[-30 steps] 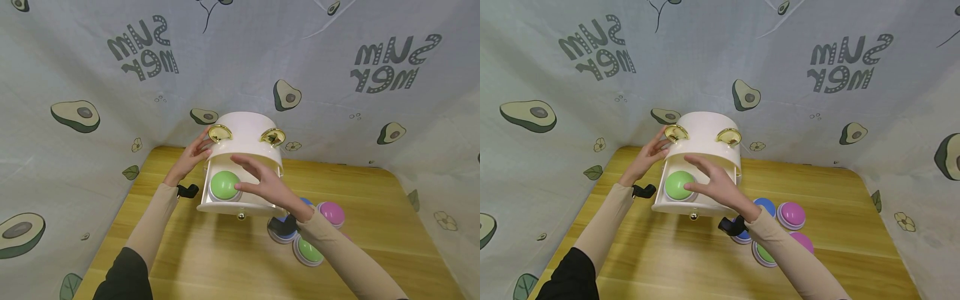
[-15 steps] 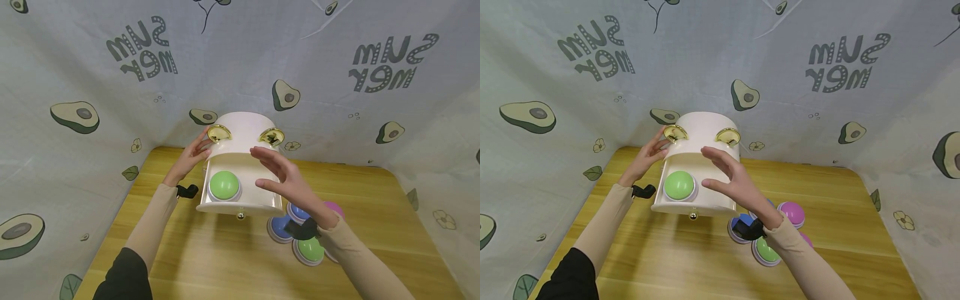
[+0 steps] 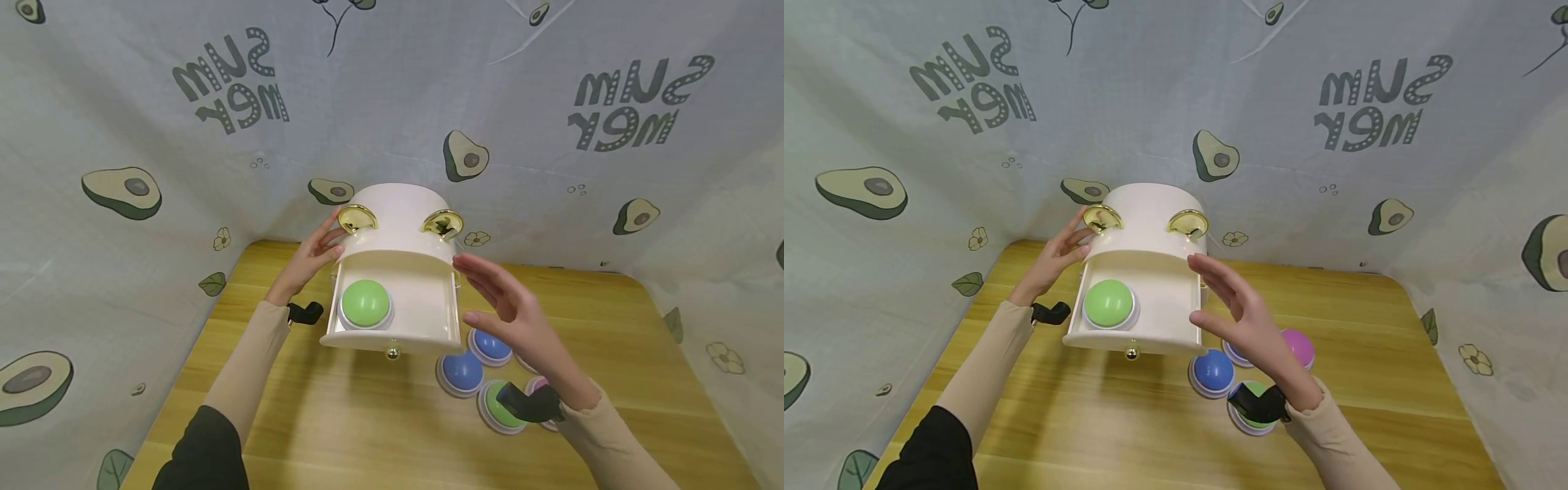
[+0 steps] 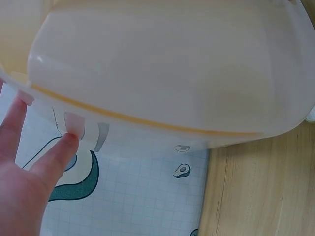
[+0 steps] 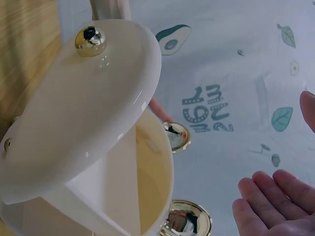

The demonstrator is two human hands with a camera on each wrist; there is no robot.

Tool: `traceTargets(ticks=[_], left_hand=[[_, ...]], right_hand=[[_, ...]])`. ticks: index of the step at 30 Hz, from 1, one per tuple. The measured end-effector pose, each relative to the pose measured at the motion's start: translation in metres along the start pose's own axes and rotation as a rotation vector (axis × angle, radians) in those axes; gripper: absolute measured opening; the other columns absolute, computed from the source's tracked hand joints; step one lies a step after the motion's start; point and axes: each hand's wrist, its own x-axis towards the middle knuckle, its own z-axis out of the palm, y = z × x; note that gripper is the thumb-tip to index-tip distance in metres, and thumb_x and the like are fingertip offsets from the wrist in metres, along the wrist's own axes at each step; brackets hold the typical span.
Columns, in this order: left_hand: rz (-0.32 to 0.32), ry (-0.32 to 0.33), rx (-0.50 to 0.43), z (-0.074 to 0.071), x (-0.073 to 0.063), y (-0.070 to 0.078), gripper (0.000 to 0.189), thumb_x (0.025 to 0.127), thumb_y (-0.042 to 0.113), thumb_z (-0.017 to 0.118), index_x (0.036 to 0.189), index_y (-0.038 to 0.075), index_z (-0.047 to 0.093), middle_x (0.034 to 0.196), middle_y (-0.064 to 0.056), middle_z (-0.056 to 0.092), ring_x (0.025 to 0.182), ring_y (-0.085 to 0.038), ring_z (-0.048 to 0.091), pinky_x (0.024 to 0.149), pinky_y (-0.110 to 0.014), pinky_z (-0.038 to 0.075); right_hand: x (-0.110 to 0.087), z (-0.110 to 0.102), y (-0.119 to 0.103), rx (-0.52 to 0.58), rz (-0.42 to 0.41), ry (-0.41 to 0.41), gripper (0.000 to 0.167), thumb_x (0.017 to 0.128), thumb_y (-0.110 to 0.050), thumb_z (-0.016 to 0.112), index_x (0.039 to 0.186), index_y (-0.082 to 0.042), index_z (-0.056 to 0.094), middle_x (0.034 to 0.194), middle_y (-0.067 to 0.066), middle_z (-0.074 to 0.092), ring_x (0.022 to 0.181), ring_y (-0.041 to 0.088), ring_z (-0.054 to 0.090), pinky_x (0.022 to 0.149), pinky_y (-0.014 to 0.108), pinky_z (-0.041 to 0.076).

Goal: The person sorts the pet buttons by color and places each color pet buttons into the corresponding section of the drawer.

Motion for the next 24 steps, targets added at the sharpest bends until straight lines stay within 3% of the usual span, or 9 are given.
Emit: traceTargets(ticks=[13,19,24], left_hand=[[0.004,-0.008,-0.024,0.001,0.000,-0.002,0.072,0.097,-0.009,0.045,0.155,0.015,0.011,0.150,-0.020,0.030,0.134,-0.028,0.035,0.097,-0.032,0.044],[-0.005,-0.016,-0.014,0.000,0.000,-0.002,0.073,0.097,-0.005,0.047,0.155,0.021,0.010,0.152,-0.018,0.028,0.135,-0.029,0.034,0.098,-0.032,0.043],[-0.008,-0.022,0.001,0.000,0.000,-0.001,0.074,0.098,-0.001,0.048,0.155,0.022,0.007,0.155,-0.013,0.022,0.137,-0.028,0.031,0.100,-0.035,0.041]], right_hand=[[-0.044,-0.025,0.003,0.032,0.057,0.117,0.067,0.081,0.026,0.054,0.142,0.012,0.031,0.146,0.021,0.036,0.137,0.024,0.033,0.109,0.028,0.026],[-0.059,-0.032,0.009,0.058,0.015,0.112,0.065,0.083,0.027,0.048,0.143,0.011,0.030,0.146,0.017,0.039,0.136,0.019,0.035,0.107,0.024,0.028],[-0.070,-0.034,0.015,0.044,0.043,0.132,0.062,0.086,0.025,0.046,0.144,0.010,0.030,0.146,0.014,0.041,0.135,0.016,0.036,0.105,0.022,0.029]])
